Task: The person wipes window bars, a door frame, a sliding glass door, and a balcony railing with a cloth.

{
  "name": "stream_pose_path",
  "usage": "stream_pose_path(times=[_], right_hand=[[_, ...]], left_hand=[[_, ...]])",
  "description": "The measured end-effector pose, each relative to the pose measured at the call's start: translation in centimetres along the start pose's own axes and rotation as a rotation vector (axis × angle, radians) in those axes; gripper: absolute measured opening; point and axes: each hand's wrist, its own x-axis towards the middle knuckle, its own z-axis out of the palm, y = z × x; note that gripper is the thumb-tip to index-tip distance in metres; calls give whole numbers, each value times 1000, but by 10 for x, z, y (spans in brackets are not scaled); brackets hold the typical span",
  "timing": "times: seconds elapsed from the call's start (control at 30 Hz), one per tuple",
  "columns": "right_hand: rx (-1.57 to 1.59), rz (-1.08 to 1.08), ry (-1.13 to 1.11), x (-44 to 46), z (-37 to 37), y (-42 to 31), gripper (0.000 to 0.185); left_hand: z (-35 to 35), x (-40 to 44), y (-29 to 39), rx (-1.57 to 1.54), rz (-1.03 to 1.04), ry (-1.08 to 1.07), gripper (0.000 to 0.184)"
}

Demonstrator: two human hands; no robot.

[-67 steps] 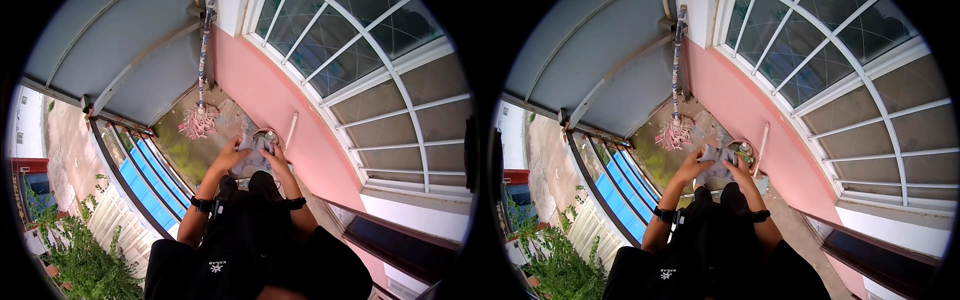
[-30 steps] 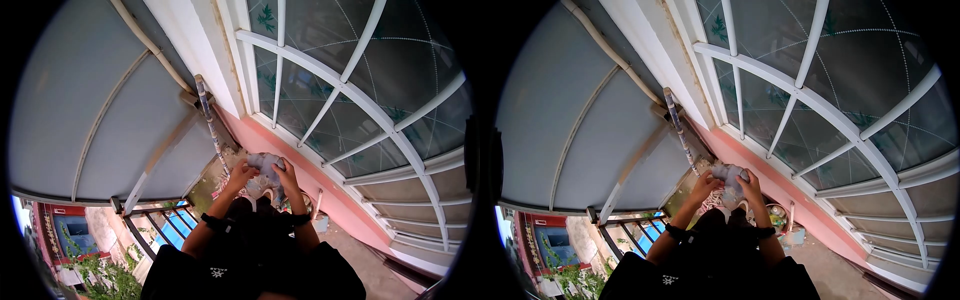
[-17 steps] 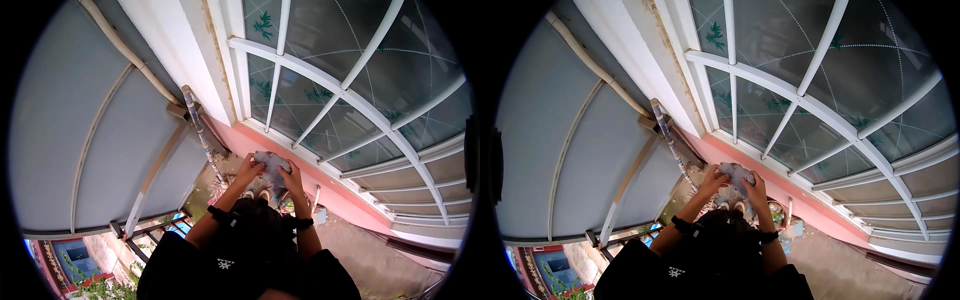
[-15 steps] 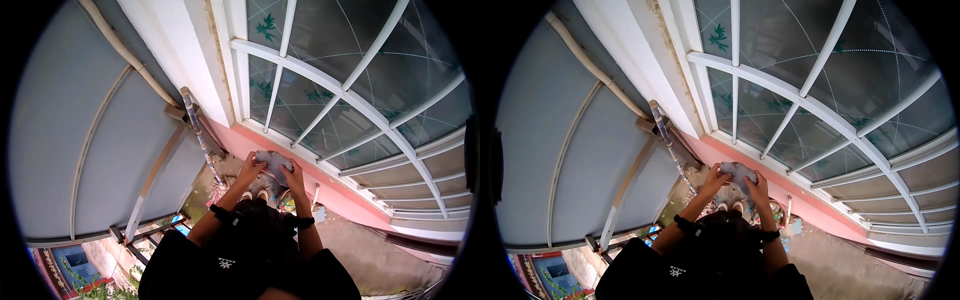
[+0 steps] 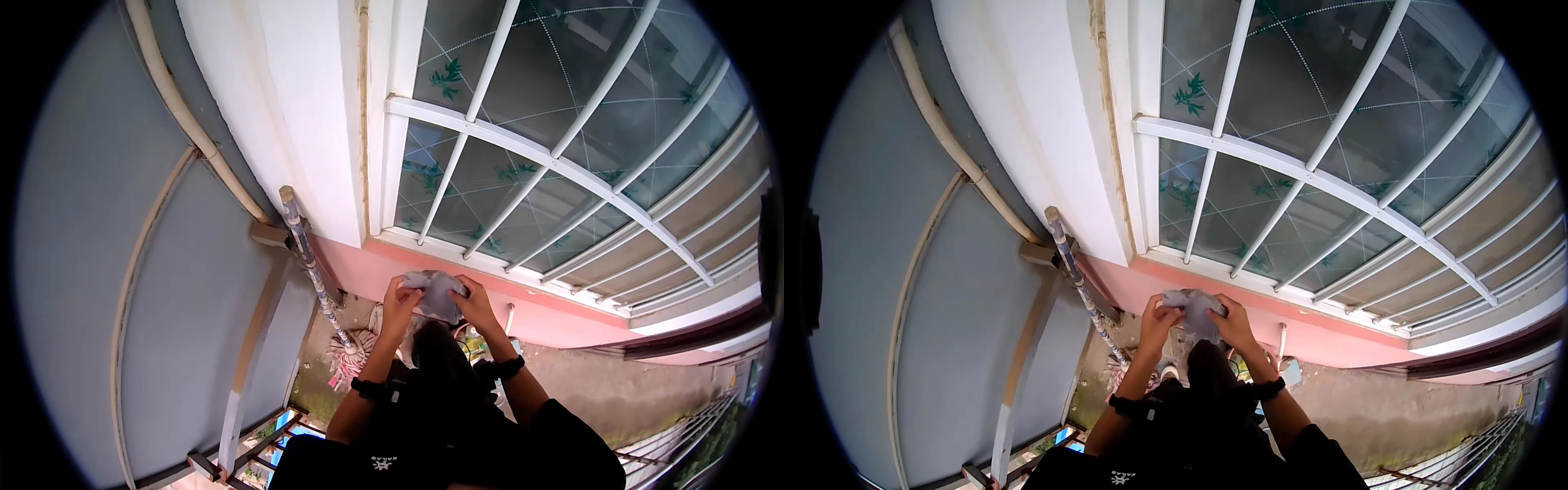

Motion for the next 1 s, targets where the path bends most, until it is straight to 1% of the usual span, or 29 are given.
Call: stream_pose_path(times=[0.07,0.13,0.17,0.2,0.27,0.3,0.37,0.4,0.47,0.53,0.6,0.63,0.7,0.73,0.8,0.83,0.87,0.93,0.97,1.0], right_hand=[[-120,-130,14,4,1,-2,28],[-85,-125,8,8,2,-5,28],[-48,-122,-7,12,2,-10,28],[-113,-164,22,11,0,-19,28],[-174,-213,120,18,-1,-8,30],[-176,-205,125,20,-6,-17,36],[-202,-315,180,20,-15,-38,35],[-181,-410,194,25,-22,-38,37],[-237,-449,225,33,-32,-43,39],[-276,-464,254,35,-41,-76,37],[-313,-459,283,31,-48,-110,36],[-294,-482,293,32,-52,-128,34],[-287,-559,289,31,-59,-166,33],[-289,-564,288,33,-62,-180,33],[-207,-657,192,40,-68,-207,33],[-208,-663,192,40,-70,-223,33],[-246,-665,174,38,-71,-241,32],[-287,-673,156,39,-74,-274,32],[-243,-723,161,41,-74,-290,30],[-198,-772,165,45,-75,-305,29]], left_hand=[[-6,5,5,-5,-3,-42,38],[-5,11,17,98,-15,-101,37],[-3,11,17,53,4,-68,36],[0,18,15,4,48,-53,36],[6,24,20,-23,103,-19,36],[8,28,24,-14,128,-41,37],[14,34,32,-15,187,-86,41],[18,38,36,-27,221,-107,43],[26,40,47,-5,284,-165,45],[38,44,65,19,334,-211,47],[53,42,85,61,455,-261,50],[60,40,98,57,466,-272,50],[77,34,133,268,654,-284,56],[83,31,147,266,659,-284,56],[96,30,175,384,893,-285,64],[102,30,188,423,955,-294,73],[108,26,202,421,962,-294,73],[120,21,228,613,1152,-254,77],[125,27,237,698,1276,-205,81],[133,25,251,700,1278,-202,81]])
